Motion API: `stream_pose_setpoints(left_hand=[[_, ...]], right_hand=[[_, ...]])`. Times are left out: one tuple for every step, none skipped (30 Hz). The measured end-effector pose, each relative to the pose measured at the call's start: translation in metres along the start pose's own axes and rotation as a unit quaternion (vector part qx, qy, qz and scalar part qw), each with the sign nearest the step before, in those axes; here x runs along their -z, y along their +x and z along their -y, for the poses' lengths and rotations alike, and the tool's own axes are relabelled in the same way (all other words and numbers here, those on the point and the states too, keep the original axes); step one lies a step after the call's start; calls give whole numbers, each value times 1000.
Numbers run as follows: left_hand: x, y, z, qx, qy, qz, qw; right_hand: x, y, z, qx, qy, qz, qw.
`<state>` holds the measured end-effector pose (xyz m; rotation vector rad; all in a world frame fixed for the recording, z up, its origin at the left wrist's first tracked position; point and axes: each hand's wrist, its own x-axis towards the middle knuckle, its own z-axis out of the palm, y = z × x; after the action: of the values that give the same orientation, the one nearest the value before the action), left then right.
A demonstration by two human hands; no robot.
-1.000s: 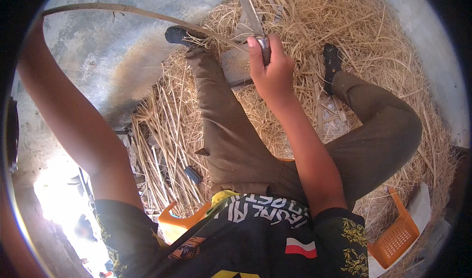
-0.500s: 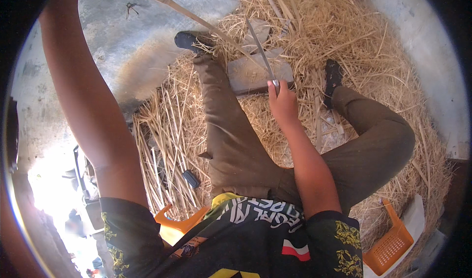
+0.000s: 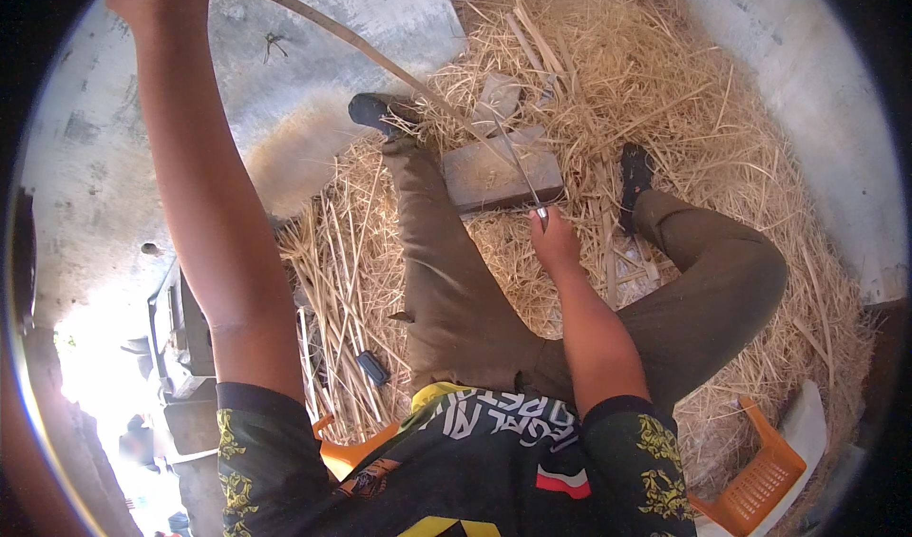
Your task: The person sits cross-legged and uses a knife to sharpen a long, thin stick. They hold the stick with one hand and scrape the blade along its length to remove the outer layer, repeating the motion to refine the stick's surface.
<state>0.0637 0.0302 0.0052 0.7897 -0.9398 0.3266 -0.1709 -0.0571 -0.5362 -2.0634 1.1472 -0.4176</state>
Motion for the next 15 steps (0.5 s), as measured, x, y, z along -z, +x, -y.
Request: stream_pose_setpoints(left_hand=[[-7, 3, -2, 7, 7, -35, 999], [-13, -1, 0, 23, 12, -70, 997], [-11, -1, 9, 20, 8, -64, 998], [-7, 1, 20, 18, 4, -59, 998], [-1, 6, 9, 0, 23, -53, 998], [1, 4, 8, -8, 19, -52, 998], [1, 2, 7, -16, 16, -50, 999], [2, 2, 6, -24, 11, -47, 999], [4, 3, 6, -18, 12, -34, 999], [8, 4, 6, -12, 14, -21, 1000], [9, 6, 5, -7, 11, -7, 1000], [5, 4, 11, 1, 0, -18, 1000], [0, 0, 18, 9, -10, -28, 1000], [1, 3, 6, 3, 0, -38, 999], [3, 5, 3, 15, 7, -40, 999]], right_hand=[[2, 4, 3, 10, 8, 1, 1000], [6, 3, 8, 14, 29, -7, 999], [17, 5, 17, 16, 43, -21, 999], [28, 8, 26, 17, 56, -36, 998], [30, 7, 50, 47, 58, -47, 996], [34, 8, 63, 71, 73, -60, 993], [38, 9, 75, 96, 88, -73, 989], [44, 9, 85, 120, 104, -88, 983], [51, 4, 94, 143, 119, -91, 978], [47, 1, 92, 137, 110, -74, 982], [44, -1, 86, 130, 99, -61, 985], [42, 1, 74, 119, 85, -54, 988], [38, 0, 59, 88, 49, -40, 994], [23, -6, 49, 72, 26, -13, 997], [10, -8, 32, 48, -4, 7, 999]])
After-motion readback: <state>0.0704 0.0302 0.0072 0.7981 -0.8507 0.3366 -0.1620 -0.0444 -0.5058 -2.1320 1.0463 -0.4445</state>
